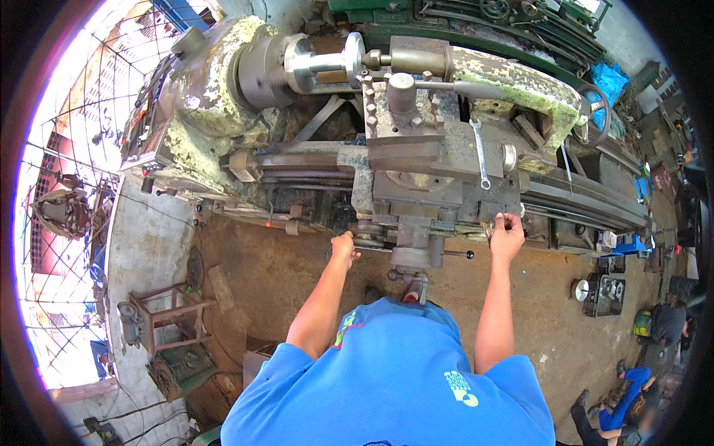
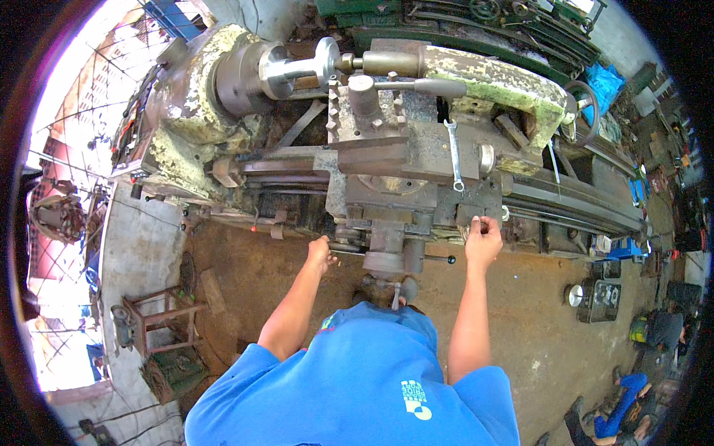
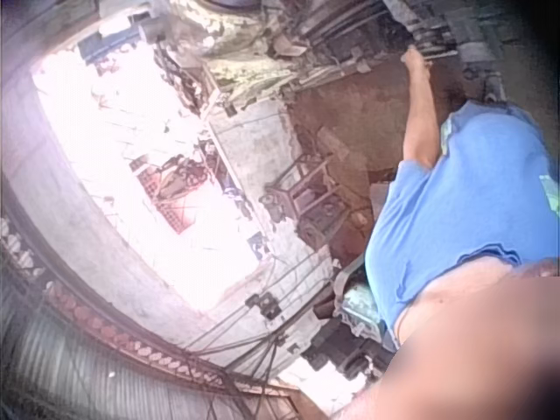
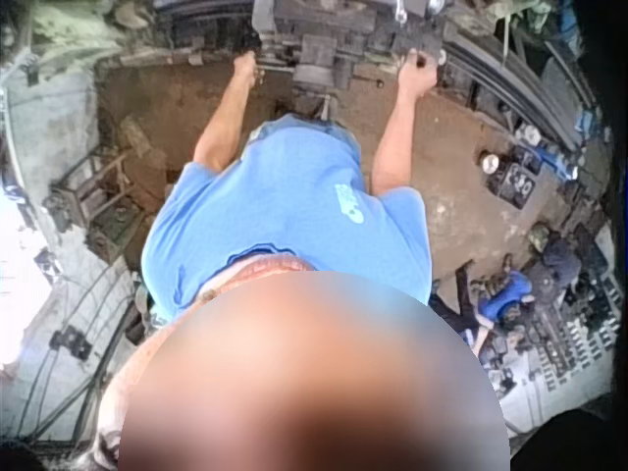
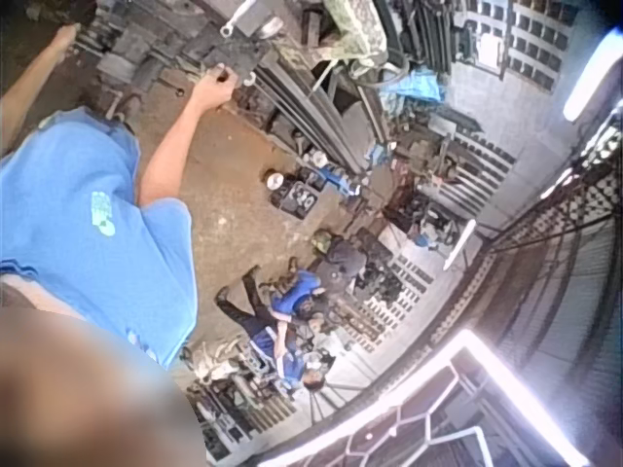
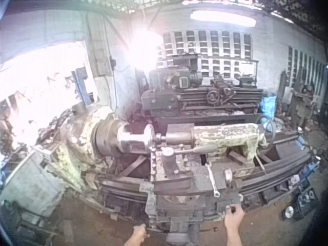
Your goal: The person operates a metal lathe, turning handwheels and levers to adjust the carriage and tool post while a cylindrical metal workpiece rotates. The person repeatedly moves the tool along the workpiece and makes small adjustments to the machine controls.
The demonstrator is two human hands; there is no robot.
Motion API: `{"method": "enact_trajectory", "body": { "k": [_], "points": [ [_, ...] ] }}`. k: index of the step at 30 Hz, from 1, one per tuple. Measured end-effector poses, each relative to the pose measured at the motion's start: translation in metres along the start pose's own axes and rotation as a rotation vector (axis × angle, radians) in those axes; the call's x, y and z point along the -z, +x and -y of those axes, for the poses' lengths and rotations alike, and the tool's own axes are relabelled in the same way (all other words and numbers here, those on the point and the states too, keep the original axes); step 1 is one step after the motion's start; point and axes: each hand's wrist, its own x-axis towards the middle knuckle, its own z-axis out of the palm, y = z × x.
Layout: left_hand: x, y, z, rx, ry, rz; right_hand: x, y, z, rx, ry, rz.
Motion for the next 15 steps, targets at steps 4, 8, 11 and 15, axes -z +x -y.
{"method": "enact_trajectory", "body": {
  "k": [4, 8, 11, 15],
  "points": [
    [0.000, -0.004, -0.003, 0.004, -0.033, 0.000, -0.001, 0.001, -0.004, 0.030, 0.023, -0.007],
    [-0.001, -0.009, -0.006, 0.009, -0.071, -0.020, -0.001, 0.001, -0.003, -0.005, 0.047, 0.008],
    [-0.002, -0.012, -0.005, 0.005, -0.089, 0.005, 0.000, 0.001, -0.002, -0.014, 0.042, 0.012],
    [-0.005, -0.009, -0.002, -0.011, -0.042, -0.064, 0.000, 0.001, -0.003, -0.003, 0.049, 0.011]
  ]
}}
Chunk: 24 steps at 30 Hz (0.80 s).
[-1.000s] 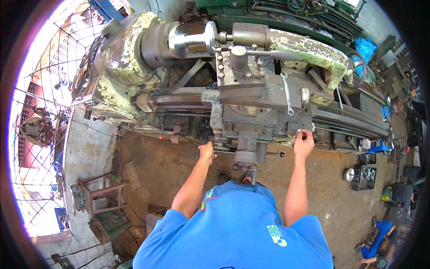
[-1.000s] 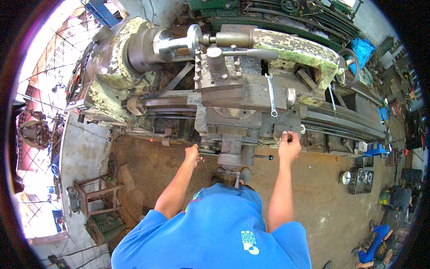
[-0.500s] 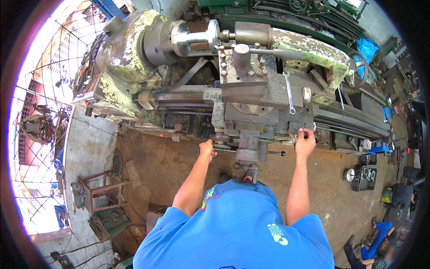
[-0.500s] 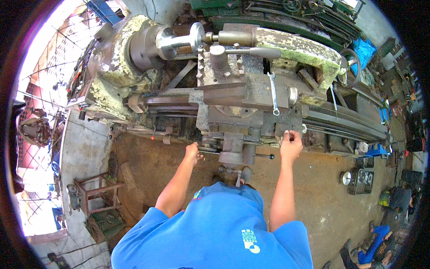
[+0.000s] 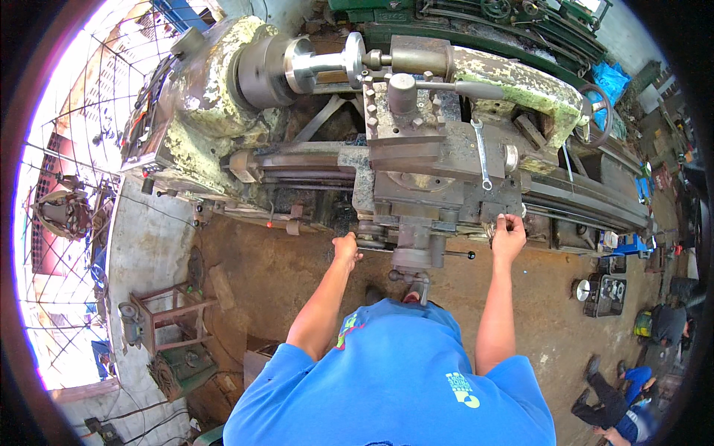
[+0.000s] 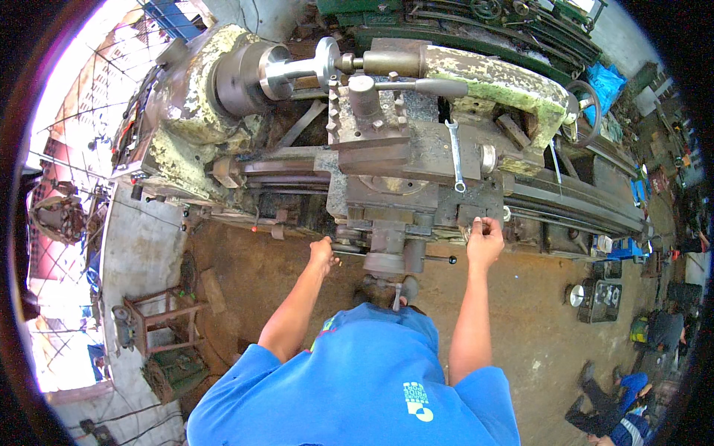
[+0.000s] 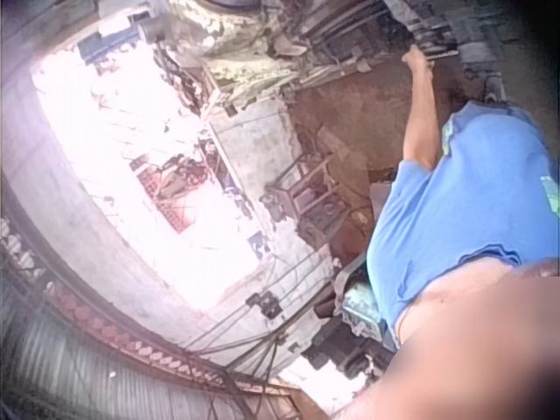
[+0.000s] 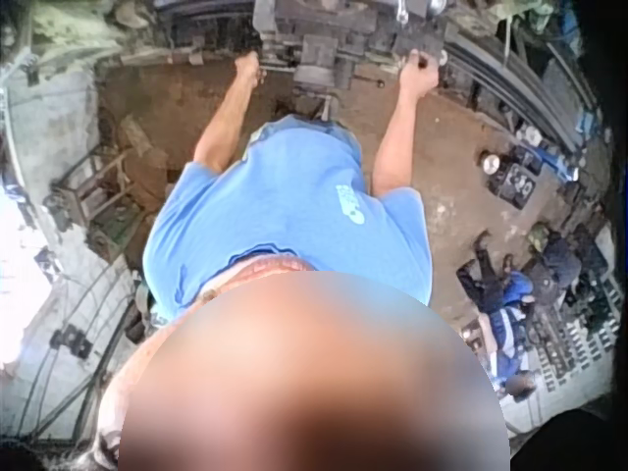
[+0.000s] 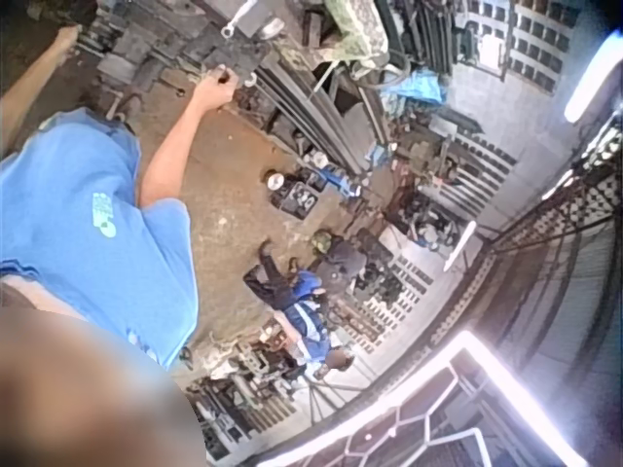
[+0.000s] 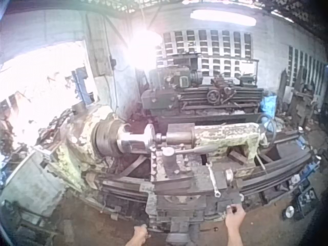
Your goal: The person operates a metal lathe, turning handwheels and levers to adjust the carriage and tool post while a cylindrical metal workpiece rotates. The person repeatedly moves the tool along the workpiece and makes small adjustments to the machine controls.
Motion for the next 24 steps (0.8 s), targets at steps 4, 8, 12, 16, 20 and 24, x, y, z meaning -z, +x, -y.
{"method": "enact_trajectory", "body": {
  "k": [4, 8, 12, 16, 20, 24],
  "points": [
    [0.003, 0.005, 0.002, -0.003, -0.008, 0.063, -0.001, 0.000, -0.003, 0.026, -0.004, -0.011],
    [0.003, 0.006, 0.002, -0.012, -0.014, 0.050, -0.001, 0.002, -0.003, 0.017, -0.015, -0.011],
    [0.002, 0.004, 0.000, -0.010, 0.005, 0.014, -0.001, 0.001, 0.000, 0.001, -0.031, -0.004],
    [0.004, 0.001, -0.002, 0.038, -0.021, 0.035, 0.000, -0.001, 0.003, 0.016, -0.013, -0.009],
    [0.005, 0.002, -0.003, 0.027, -0.011, 0.061, 0.000, 0.000, 0.006, 0.005, -0.007, -0.013],
    [0.006, 0.006, -0.001, 0.045, -0.065, 0.080, 0.001, -0.001, 0.007, -0.016, 0.009, 0.011]
  ]
}}
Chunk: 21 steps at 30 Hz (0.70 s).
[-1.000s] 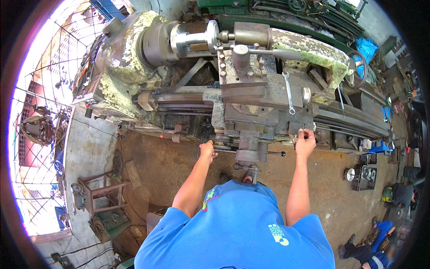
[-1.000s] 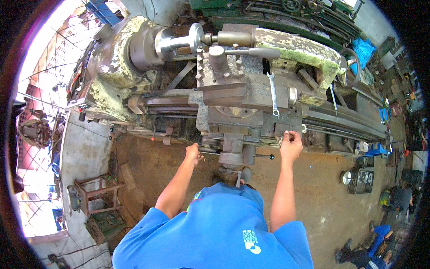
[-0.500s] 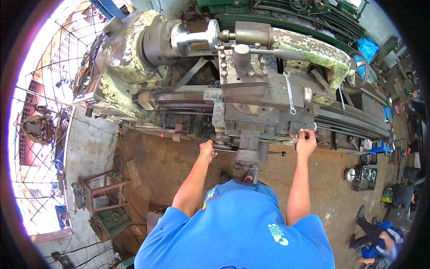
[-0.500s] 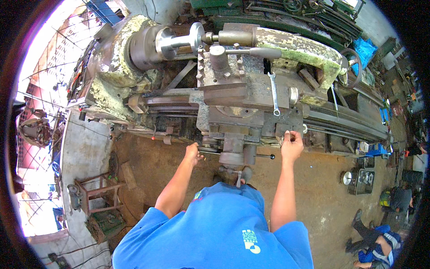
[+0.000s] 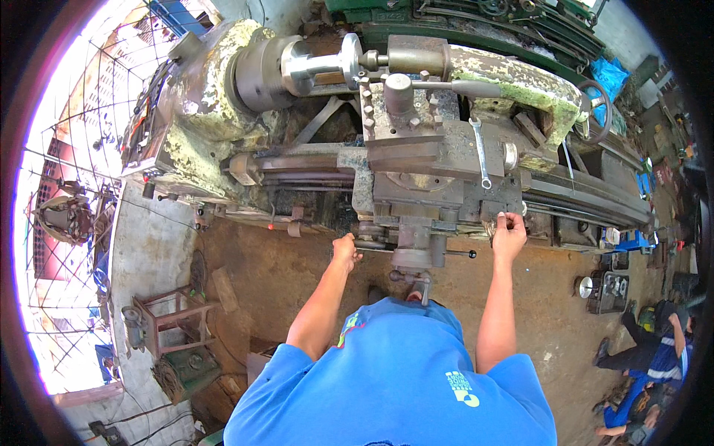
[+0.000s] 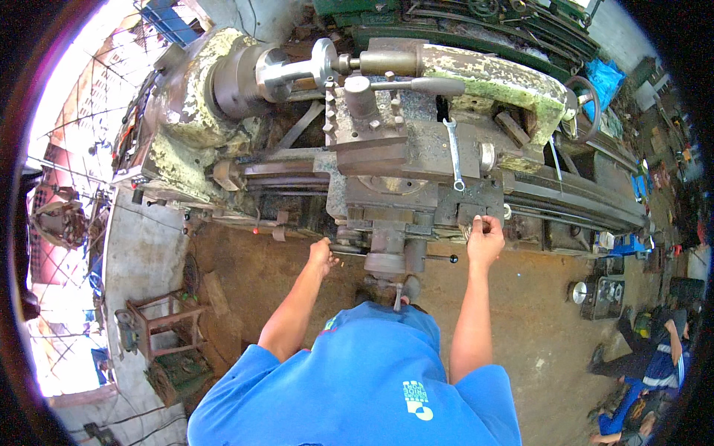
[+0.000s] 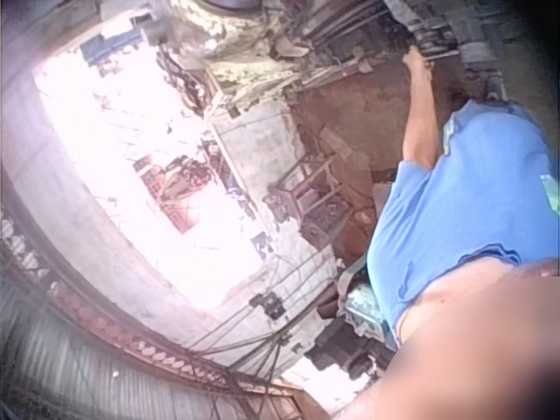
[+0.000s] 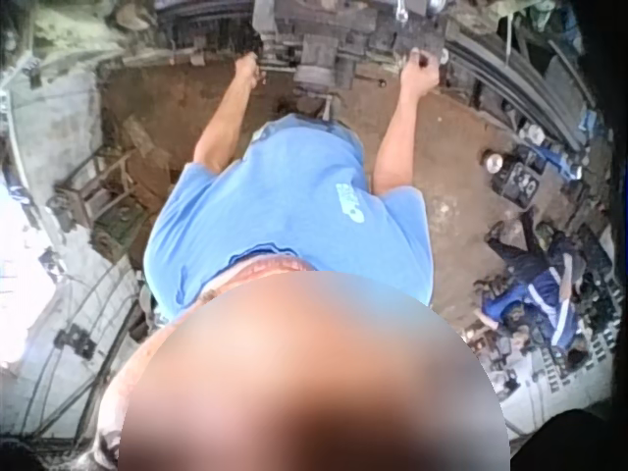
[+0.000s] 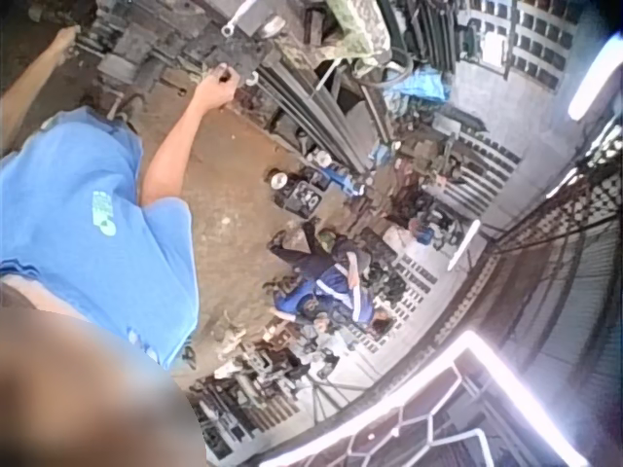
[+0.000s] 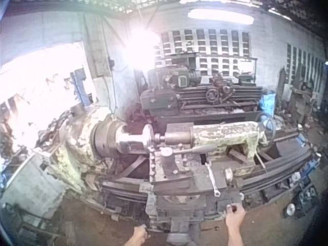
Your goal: The person operates a metal lathe, turning handwheels and levers to adjust the carriage and tool post while a cylindrical metal workpiece rotates. The person repeatedly moves the tool along the workpiece and makes small adjustments to the machine controls.
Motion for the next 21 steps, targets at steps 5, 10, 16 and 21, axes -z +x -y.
{"method": "enact_trajectory", "body": {
  "k": [5, 10, 16, 21],
  "points": [
    [0.0020, 0.0055, 0.0025, 0.003, -0.004, 0.029, 0.0000, 0.0005, -0.0017, 0.013, 0.006, -0.008],
    [0.0004, 0.0036, 0.0018, 0.011, 0.004, -0.017, -0.0010, 0.0009, -0.0045, 0.005, -0.001, -0.020],
    [0.0041, 0.0026, -0.0006, 0.024, 0.000, 0.015, -0.0011, 0.0016, -0.0051, 0.008, -0.003, -0.026],
    [0.0036, 0.0045, 0.0019, -0.008, -0.026, 0.041, -0.0012, 0.0013, -0.0058, 0.009, 0.023, -0.018]
  ]
}}
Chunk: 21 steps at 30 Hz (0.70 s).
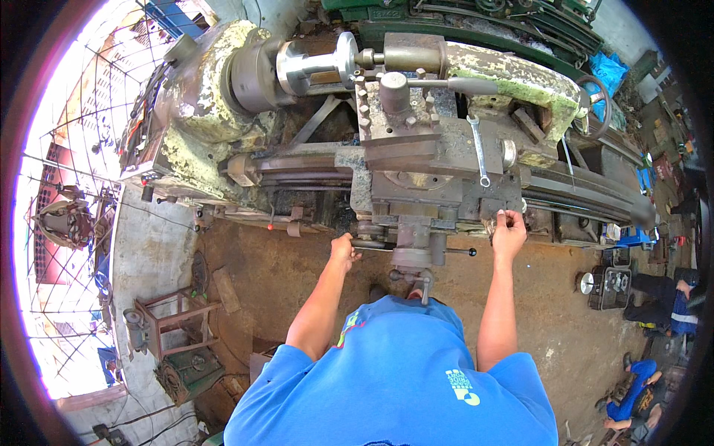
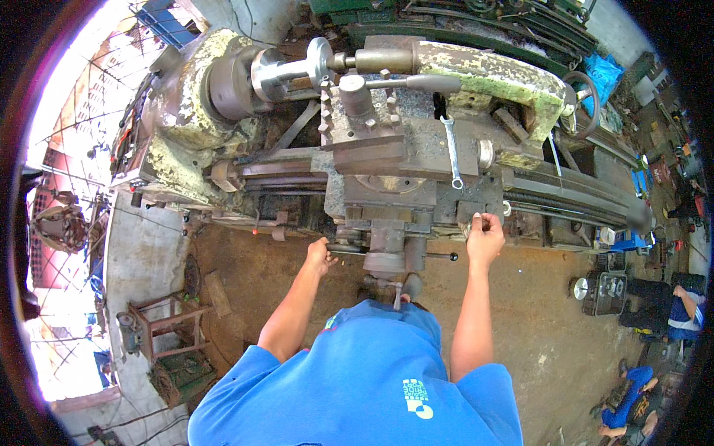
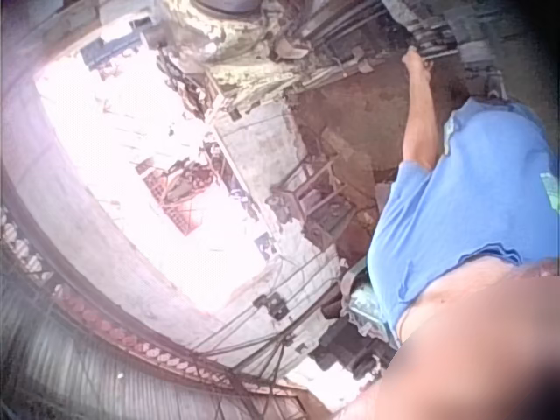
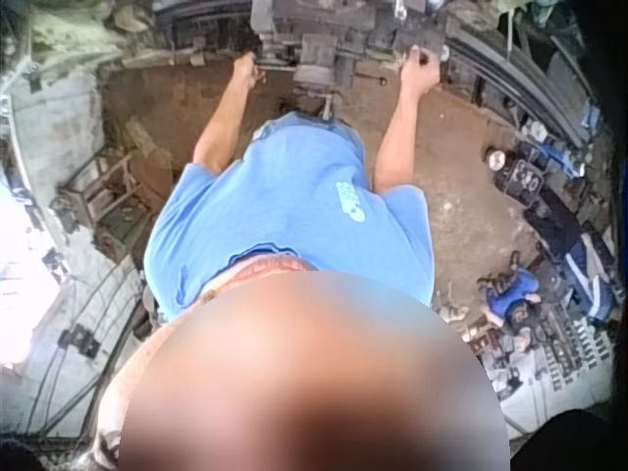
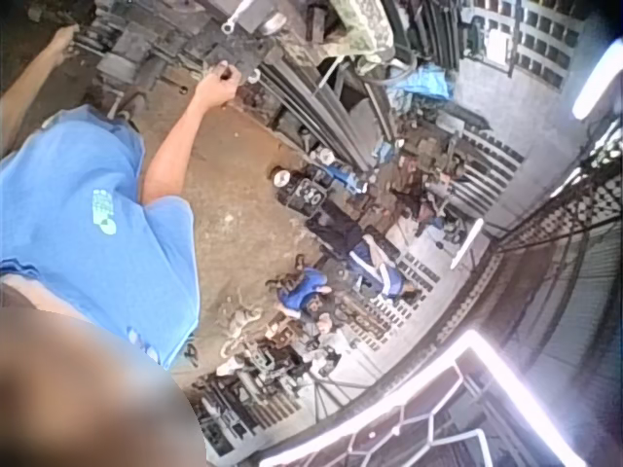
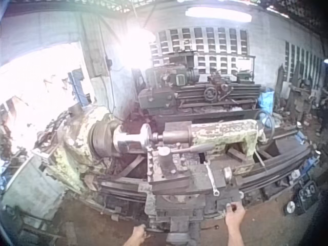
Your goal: The person operates a metal lathe, turning handwheels and levers to adjust the carriage and tool post while a cylindrical metal workpiece rotates. The person repeatedly moves the tool along the workpiece and makes small adjustments to the machine controls.
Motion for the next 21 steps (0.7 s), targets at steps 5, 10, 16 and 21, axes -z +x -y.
{"method": "enact_trajectory", "body": {
  "k": [5, 10, 16, 21],
  "points": [
    [-0.001, 0.000, 0.000, -0.014, 0.053, -0.027, 0.001, 0.001, 0.002, 0.002, -0.034, 0.002],
    [0.001, -0.003, 0.001, -0.019, 0.051, -0.015, 0.001, -0.002, 0.007, 0.010, 0.005, 0.031],
    [0.002, -0.001, 0.001, 0.002, 0.050, 0.049, 0.006, -0.001, 0.009, -0.027, -0.007, 0.024],
    [0.005, 0.004, 0.000, 0.041, 0.035, -0.048, 0.008, -0.003, 0.017, -0.033, 0.018, 0.000]
  ]
}}
